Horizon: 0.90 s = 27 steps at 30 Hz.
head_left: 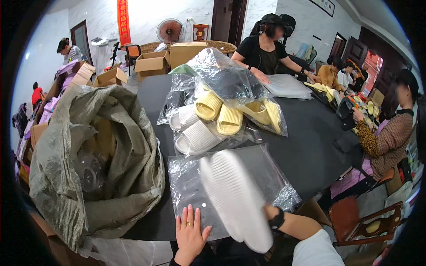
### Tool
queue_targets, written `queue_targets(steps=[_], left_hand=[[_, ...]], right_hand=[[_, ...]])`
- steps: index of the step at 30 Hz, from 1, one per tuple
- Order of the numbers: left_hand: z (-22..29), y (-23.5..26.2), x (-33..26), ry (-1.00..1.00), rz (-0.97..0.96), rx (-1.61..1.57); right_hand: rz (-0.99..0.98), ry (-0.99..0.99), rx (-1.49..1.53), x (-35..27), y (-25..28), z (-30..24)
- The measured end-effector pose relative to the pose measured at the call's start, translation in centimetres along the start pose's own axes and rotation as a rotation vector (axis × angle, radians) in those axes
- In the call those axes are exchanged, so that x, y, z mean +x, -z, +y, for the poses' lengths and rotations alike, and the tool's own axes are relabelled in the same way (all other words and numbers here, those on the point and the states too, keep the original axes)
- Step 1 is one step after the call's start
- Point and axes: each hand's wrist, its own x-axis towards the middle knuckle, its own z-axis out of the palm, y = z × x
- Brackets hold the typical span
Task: The recorder gathers various sandals and slides from a table and a large bag, then places them into clear plastic bags for packaging.
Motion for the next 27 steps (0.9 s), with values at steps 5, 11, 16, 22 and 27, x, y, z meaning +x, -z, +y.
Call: queue_targets(steps=[5, 11, 16, 22, 27], left_hand=[[-0.3, 0.4, -0.2, 0.014, -0.009, 0.005], [-0.4, 0.2, 0.1, -0.002, 0.005, -0.036], [-0.6, 1.0, -0.6, 0.046, 0.039, -0.021], [-0.5, 1.0, -0.6, 0.047, 0.041, 0.068], [-0.9, -0.1, -1.3, -0.125, 0.329, -0.089]], right_hand=[[0.183, 0.114, 0.059, -6.1, 9.9, -2.5], [0.414, 0.349, 0.135, -8.6, 14.3, -6.2], [0.478, 0.524, -0.656, -2.9, 5.6, -9.5], [-0.077, 0.659, -1.291, 3.9, -2.5, -7.2], [-0.336, 0.493, -1.497, 7.2, -6.1, -1.6]])
